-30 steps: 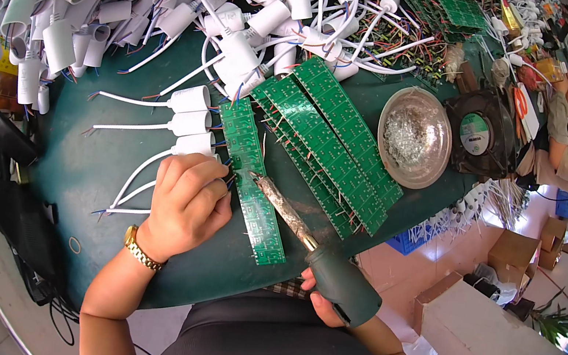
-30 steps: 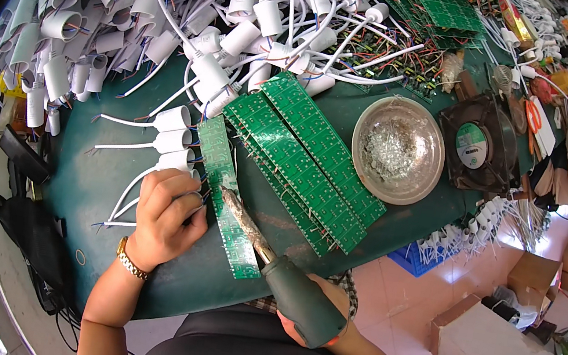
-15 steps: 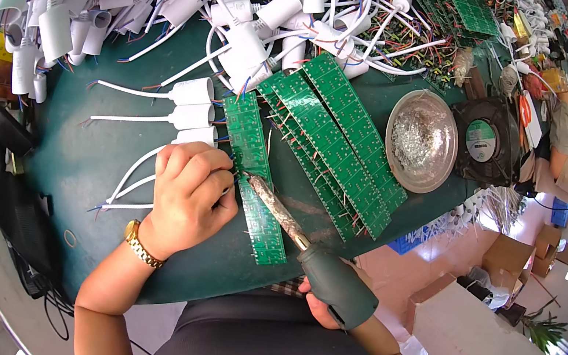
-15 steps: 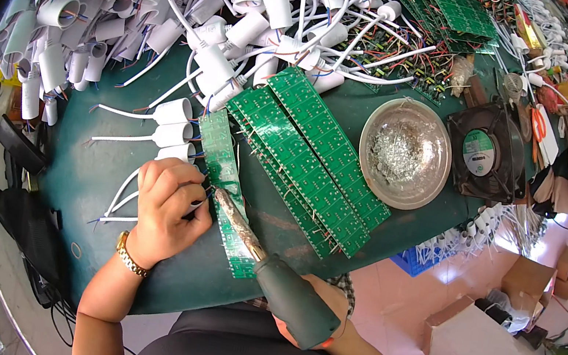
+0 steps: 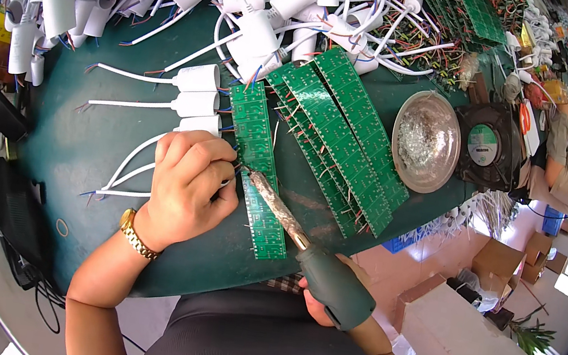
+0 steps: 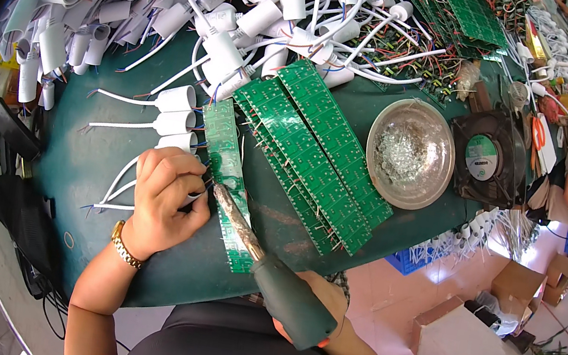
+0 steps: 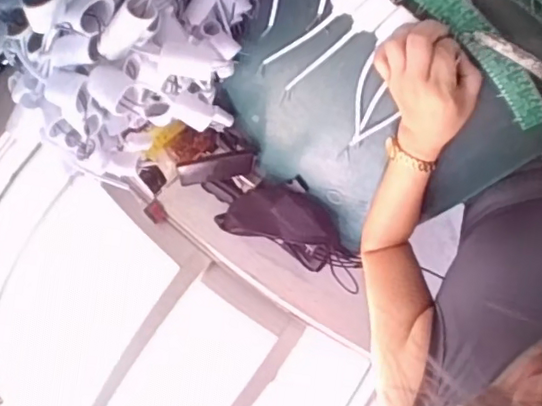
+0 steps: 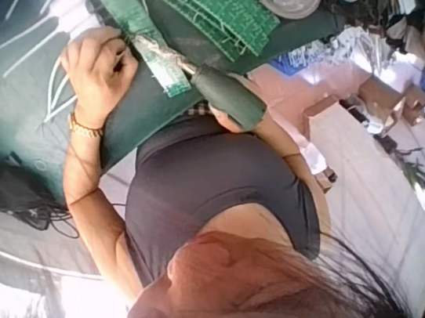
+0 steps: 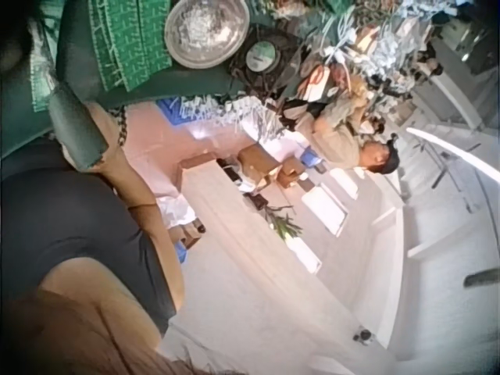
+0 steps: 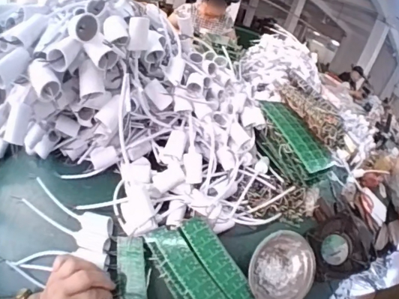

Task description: The person solders wires onto circuit boards using a soldering iron and solder wire.

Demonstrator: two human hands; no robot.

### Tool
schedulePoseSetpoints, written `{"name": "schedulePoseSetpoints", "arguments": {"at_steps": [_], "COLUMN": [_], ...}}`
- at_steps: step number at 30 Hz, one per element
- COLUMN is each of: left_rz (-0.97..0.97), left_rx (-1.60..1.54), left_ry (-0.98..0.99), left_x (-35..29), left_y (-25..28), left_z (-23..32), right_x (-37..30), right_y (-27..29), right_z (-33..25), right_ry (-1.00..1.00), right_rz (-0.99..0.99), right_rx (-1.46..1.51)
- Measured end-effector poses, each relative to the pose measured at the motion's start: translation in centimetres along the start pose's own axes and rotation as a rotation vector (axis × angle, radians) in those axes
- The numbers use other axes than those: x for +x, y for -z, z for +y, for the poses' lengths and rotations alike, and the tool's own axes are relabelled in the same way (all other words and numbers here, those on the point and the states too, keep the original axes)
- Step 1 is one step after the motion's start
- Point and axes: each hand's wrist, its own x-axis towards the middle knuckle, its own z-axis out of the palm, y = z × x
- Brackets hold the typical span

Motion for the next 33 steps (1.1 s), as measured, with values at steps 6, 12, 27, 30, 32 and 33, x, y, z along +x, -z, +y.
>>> {"name": "schedulePoseSetpoints", "arguments": {"at_steps": [6, 12, 27, 30, 32, 33], "left_rz": [-0.001, 0.007, 0.012, 0.019, 0.019, 0.027], "left_rx": [-0.060, -0.006, 0.000, 0.006, 0.001, 0.007], "left_ry": [-0.007, 0.009, 0.009, 0.009, 0.009, 0.007], "left_x": [-0.2, -0.2, -0.2, -0.2, -0.2, -0.1], "left_y": [0.2, 0.0, -0.1, 0.0, 0.0, 0.0], "left_z": [-0.2, 0.1, 0.2, 0.2, 0.1, 0.2], "right_x": [-2.2, -4.1, 0.8, 1.0, 0.3, 0.6], "right_y": [-1.0, -2.8, 1.1, 1.3, -0.2, -0.6], "right_z": [2.3, 3.4, -0.7, -0.5, 0.1, -0.2], "right_ry": [-0.091, -0.101, -0.181, -0.065, -0.153, -0.136], "right_rz": [-0.005, 0.035, 0.028, 0.056, 0.203, 0.250], "right_rx": [0.104, 0.128, 0.519, 0.468, 0.652, 0.689]}}
